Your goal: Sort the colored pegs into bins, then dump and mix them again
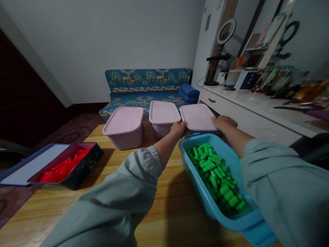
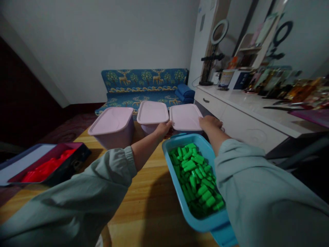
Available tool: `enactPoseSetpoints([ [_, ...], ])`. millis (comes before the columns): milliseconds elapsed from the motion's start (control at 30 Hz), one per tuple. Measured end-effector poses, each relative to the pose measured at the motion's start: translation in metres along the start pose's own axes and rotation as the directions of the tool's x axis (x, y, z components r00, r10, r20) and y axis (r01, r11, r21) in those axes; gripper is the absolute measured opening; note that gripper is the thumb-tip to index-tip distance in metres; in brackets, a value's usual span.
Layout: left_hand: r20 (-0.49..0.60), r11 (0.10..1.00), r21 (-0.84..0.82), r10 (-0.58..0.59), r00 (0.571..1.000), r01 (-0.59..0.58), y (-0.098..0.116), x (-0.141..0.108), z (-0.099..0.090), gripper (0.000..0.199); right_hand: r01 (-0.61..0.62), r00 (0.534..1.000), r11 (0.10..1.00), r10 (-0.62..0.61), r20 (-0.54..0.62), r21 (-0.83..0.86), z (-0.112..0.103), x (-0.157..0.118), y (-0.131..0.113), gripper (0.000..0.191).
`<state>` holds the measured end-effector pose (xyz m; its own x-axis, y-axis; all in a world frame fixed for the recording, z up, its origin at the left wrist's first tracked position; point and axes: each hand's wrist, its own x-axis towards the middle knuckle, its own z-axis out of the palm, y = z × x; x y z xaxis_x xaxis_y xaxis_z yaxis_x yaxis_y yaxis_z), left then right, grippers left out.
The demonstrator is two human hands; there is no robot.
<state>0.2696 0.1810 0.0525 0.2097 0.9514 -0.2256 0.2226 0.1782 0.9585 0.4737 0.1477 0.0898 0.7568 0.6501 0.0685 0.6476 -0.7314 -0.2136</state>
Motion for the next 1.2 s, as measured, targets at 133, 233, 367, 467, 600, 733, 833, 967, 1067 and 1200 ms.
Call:
enactPoseSetpoints([
  [133, 0.042, 0.998, -0.053, -0.019, 0.999, 0.021, 0.001, -0.016, -0.008, 0.036, 0.029, 0.999, 0.999, -0.028, 0.039, -0.023, -0.008, -0.011, -0.002, 0.061],
  [233, 0.052, 0.996, -0.086, -0.032, 0.998, 0.037, -0.001, -0.029, -0.018, 0.035, 0.045, 0.998, 0.998, -0.043, 0.043, -0.054, -0.011, -0.017, -0.001, 0.065],
  [367, 0.071, 0.995, -0.082, -0.051, 0.996, 0.057, -0.008, -0.049, -0.039, 0.031, 0.038, 0.998, 0.998, -0.035, 0.047, -0.059, -0.013, -0.019, 0.001, 0.069],
  [467, 0.083, 0.997, -0.051, -0.056, 0.995, 0.061, -0.016, -0.067, -0.060, 0.025, 0.041, 0.998, 0.999, -0.040, 0.042, -0.034, -0.017, -0.022, 0.005, 0.068],
  [600, 0.089, 0.999, 0.006, -0.052, 0.995, 0.052, -0.026, -0.097, -0.101, 0.019, 0.046, 0.999, 0.999, -0.046, 0.021, 0.029, -0.030, -0.038, 0.013, 0.064],
  [733, 0.166, 0.981, 0.185, 0.031, 0.986, -0.062, -0.039, -0.136, -0.157, 0.019, 0.192, 0.960, 0.958, -0.138, -0.245, 0.214, -0.057, -0.074, 0.010, 0.049],
  [833, 0.215, 0.942, 0.314, 0.053, 0.975, -0.120, -0.052, -0.175, -0.204, 0.026, 0.532, 0.809, 0.771, -0.339, -0.480, 0.351, -0.077, -0.129, -0.003, 0.032],
  [967, 0.182, 0.879, 0.460, 0.044, 0.982, -0.125, -0.078, -0.230, -0.263, 0.029, 0.813, 0.516, 0.277, -0.750, -0.414, 0.512, -0.072, -0.249, -0.014, 0.016],
  [1067, 0.085, 0.805, 0.578, 0.109, 0.990, -0.138, -0.104, -0.265, -0.299, 0.023, 0.788, 0.113, 0.024, -0.988, -0.106, 0.615, -0.035, -0.342, -0.009, 0.016],
  [1200, -0.003, 0.796, 0.596, 0.130, 0.992, -0.102, -0.132, -0.300, -0.328, 0.022, 0.787, -0.242, -0.152, -0.968, 0.071, 0.598, 0.019, -0.420, -0.001, 0.045],
])
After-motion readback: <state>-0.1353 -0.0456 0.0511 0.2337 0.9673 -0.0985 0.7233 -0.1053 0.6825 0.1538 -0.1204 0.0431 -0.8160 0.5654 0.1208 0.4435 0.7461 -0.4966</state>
